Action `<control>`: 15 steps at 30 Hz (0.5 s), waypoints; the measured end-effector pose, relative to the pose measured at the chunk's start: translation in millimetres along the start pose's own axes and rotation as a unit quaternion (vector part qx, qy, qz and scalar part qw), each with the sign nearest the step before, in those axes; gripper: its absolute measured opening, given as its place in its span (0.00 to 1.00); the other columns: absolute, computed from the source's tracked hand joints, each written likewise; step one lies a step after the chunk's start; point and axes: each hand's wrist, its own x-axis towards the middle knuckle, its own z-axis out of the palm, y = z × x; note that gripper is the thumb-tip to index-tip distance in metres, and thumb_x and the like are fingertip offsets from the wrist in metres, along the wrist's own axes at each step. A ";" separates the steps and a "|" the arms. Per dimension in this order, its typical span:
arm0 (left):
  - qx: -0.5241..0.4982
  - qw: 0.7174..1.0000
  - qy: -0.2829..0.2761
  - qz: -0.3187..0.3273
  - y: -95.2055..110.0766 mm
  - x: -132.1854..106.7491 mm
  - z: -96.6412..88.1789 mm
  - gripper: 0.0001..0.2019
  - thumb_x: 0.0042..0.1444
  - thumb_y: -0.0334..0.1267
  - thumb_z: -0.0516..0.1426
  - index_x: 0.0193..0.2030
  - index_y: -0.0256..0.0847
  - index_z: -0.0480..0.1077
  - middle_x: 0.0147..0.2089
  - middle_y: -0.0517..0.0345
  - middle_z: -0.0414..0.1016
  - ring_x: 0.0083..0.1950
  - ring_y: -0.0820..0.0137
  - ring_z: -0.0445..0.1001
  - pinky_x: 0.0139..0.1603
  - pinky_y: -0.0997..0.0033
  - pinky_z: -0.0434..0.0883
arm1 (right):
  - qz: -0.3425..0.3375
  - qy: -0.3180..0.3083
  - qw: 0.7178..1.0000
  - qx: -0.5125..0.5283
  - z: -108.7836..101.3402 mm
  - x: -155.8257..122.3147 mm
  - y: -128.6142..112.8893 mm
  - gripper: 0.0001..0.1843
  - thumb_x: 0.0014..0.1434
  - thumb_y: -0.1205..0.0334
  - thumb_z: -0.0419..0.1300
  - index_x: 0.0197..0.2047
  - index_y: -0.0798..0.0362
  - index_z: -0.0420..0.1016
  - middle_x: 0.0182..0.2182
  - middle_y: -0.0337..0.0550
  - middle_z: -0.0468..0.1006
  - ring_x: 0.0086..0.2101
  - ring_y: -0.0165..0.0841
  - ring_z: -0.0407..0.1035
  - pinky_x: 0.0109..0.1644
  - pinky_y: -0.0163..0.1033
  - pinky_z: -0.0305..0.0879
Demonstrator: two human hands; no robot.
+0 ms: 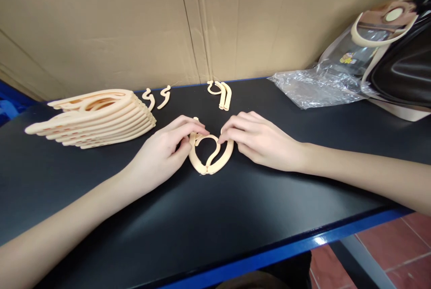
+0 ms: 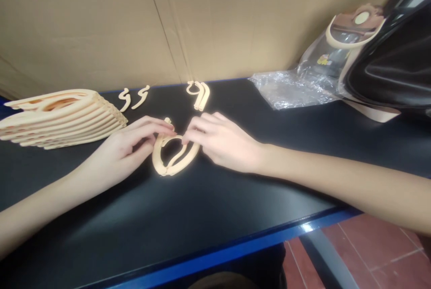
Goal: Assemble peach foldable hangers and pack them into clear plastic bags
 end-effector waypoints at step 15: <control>0.097 0.993 0.051 0.034 -5.6 -1.9 5.6 0.18 0.66 0.38 0.51 0.60 0.40 0.65 0.66 0.44 0.64 0.68 0.54 0.63 0.67 0.47 0.66 | 0.118 0.069 0.989 0.061 -0.9 0.5 -1.7 0.07 0.68 0.65 0.55 0.43 0.53 0.75 0.36 0.40 0.83 0.37 0.35 0.75 0.52 0.43 0.60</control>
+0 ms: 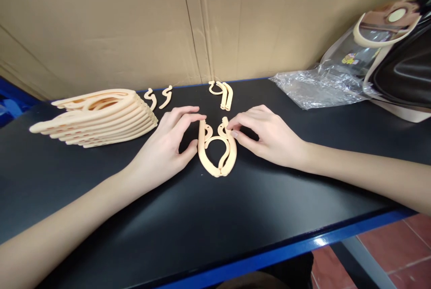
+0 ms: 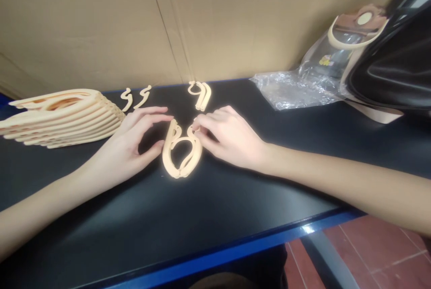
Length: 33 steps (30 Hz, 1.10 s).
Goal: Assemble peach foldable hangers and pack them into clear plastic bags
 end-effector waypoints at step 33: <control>0.160 0.976 0.053 0.134 7.7 1.3 -19.0 0.28 0.64 0.47 0.56 0.69 0.44 0.58 0.63 0.48 0.71 0.60 0.49 0.70 0.63 0.48 0.63 | 0.168 -0.088 0.919 0.346 -1.2 7.8 17.5 0.17 0.62 0.49 0.63 0.31 0.55 0.73 0.26 0.33 0.69 0.28 0.27 0.61 0.32 0.35 0.55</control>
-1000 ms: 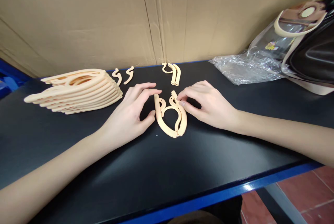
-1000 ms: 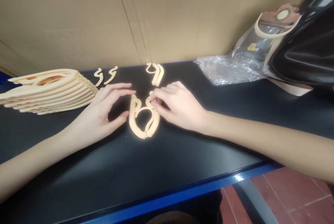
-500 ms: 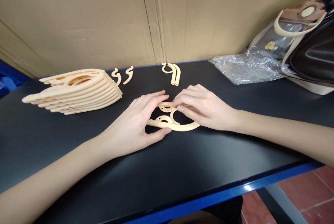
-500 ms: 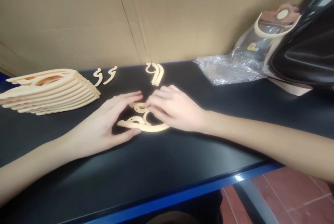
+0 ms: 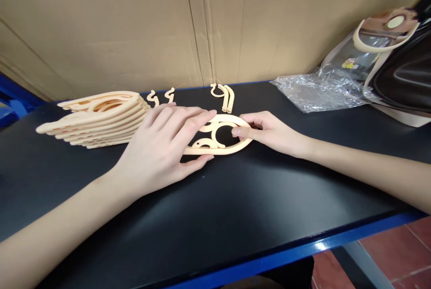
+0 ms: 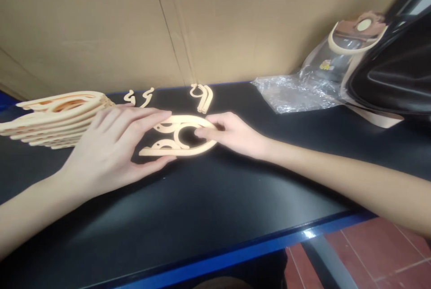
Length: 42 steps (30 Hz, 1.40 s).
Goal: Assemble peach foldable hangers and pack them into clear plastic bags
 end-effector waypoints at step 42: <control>0.018 0.949 -0.067 -0.307 -98.1 -5.7 -88.2 0.51 0.41 0.78 0.51 0.66 0.46 0.63 0.53 0.59 0.78 0.50 0.53 0.78 0.54 0.52 0.72 | 0.035 0.068 0.981 0.177 3.4 4.6 -2.6 0.27 0.65 0.38 0.57 0.35 0.54 0.79 0.31 0.41 0.78 0.30 0.28 0.69 0.37 0.37 0.63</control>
